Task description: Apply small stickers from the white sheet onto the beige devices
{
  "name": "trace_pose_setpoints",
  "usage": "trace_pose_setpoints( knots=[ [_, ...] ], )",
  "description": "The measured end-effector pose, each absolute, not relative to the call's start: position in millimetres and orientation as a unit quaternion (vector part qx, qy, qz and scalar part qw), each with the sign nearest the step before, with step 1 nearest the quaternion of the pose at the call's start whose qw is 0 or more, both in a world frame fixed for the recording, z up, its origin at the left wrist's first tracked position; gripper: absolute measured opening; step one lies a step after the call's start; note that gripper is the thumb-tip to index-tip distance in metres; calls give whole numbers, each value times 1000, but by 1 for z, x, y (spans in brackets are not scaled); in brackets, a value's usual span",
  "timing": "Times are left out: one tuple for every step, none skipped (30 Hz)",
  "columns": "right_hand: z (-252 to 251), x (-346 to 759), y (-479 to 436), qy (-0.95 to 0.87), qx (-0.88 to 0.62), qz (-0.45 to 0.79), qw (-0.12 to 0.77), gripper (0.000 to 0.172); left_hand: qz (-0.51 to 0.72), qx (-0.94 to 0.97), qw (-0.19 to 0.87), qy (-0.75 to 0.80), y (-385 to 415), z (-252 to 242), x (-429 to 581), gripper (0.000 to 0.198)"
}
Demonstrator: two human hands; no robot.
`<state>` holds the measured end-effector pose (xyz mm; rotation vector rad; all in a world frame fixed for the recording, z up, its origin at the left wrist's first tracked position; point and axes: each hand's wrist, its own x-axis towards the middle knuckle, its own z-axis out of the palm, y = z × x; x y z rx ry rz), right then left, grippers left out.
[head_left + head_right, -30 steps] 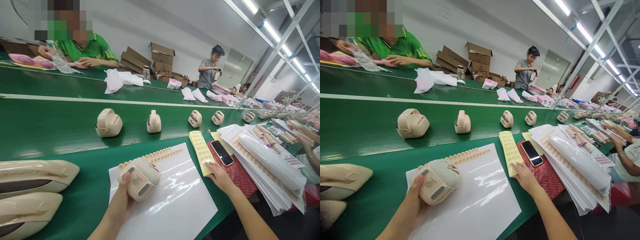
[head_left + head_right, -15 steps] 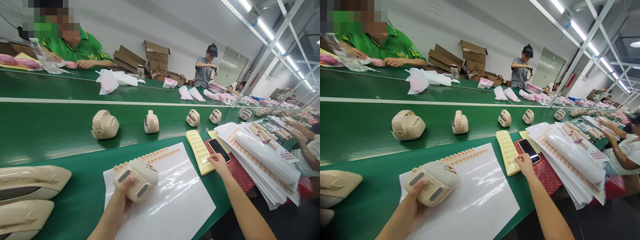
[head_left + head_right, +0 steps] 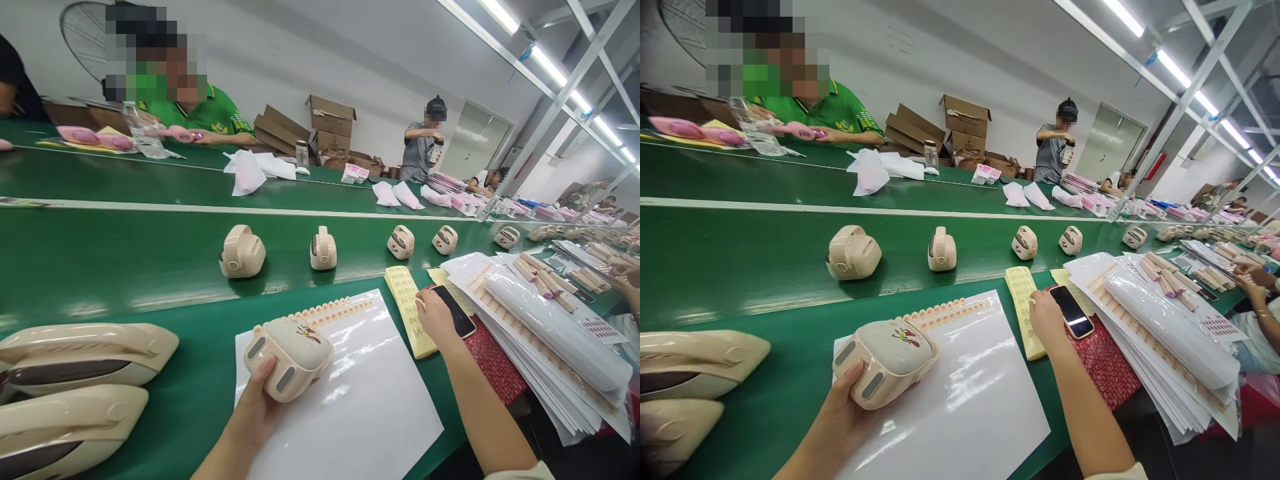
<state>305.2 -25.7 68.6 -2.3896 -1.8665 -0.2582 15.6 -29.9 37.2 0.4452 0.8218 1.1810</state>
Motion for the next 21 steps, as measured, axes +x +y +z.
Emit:
trace_pose_setpoints(
  knots=[
    [70, 308, -19, -606, -791, -81, 25, 28, 533, 205, 730, 376, -30, 37, 16, 62],
    [70, 313, -14, -602, -794, -80, 8, 29, 527, 208, 731, 380, -30, 36, 17, 61],
    [70, 318, -9, -606, -791, -79, -3, 29, 520, 212, 733, 385, -31, 34, 17, 61],
    [69, 322, -4, -619, -782, -76, -13, 28, 512, 214, 734, 391, -31, 32, 18, 61],
    [67, 326, 0, -634, -770, -70, -26, 27, 507, 213, 735, 398, -31, 30, 19, 62],
    [66, 328, 4, -651, -756, -63, -41, 25, 504, 209, 734, 404, -31, 29, 20, 64],
    [64, 329, 8, -665, -742, -58, -54, 24, 504, 204, 733, 409, -31, 27, 21, 67],
    [63, 329, 11, -677, -731, -55, -66, 24, 505, 199, 731, 413, -31, 25, 22, 71],
    [63, 329, 14, -686, -721, -54, -75, 24, 508, 196, 729, 416, -31, 24, 22, 76],
    [64, 328, 17, -695, -713, -54, -80, 25, 511, 193, 728, 416, -31, 23, 22, 80],
    [64, 328, 20, -702, -705, -54, -84, 25, 513, 191, 727, 415, -31, 22, 22, 83],
    [66, 329, 22, -709, -698, -54, -85, 24, 515, 188, 727, 414, -31, 21, 22, 85],
    [68, 330, 24, -714, -693, -53, -84, 23, 516, 185, 728, 412, -30, 21, 21, 86],
    [70, 332, 26, -717, -690, -52, -80, 21, 516, 183, 730, 409, -30, 21, 21, 85],
    [72, 334, 28, -718, -690, -54, -74, 20, 517, 181, 733, 403, -30, 22, 21, 85],
    [74, 337, 29, -716, -693, -57, -64, 20, 517, 180, 737, 396, -30, 22, 20, 84],
    [76, 339, 30, -712, -697, -62, -51, 21, 518, 181, 741, 387, -30, 23, 20, 83],
    [78, 340, 31, -707, -703, -67, -36, 23, 520, 183, 744, 378, -30, 24, 20, 81],
    [79, 339, 32, -703, -708, -69, -20, 26, 523, 186, 746, 368, -30, 26, 20, 79],
    [79, 335, 33, -700, -711, -68, -3, 27, 527, 188, 747, 360, -30, 27, 21, 77],
    [79, 328, 35, -700, -712, -61, 12, 26, 531, 189, 747, 353, -30, 28, 21, 75]
  ],
)
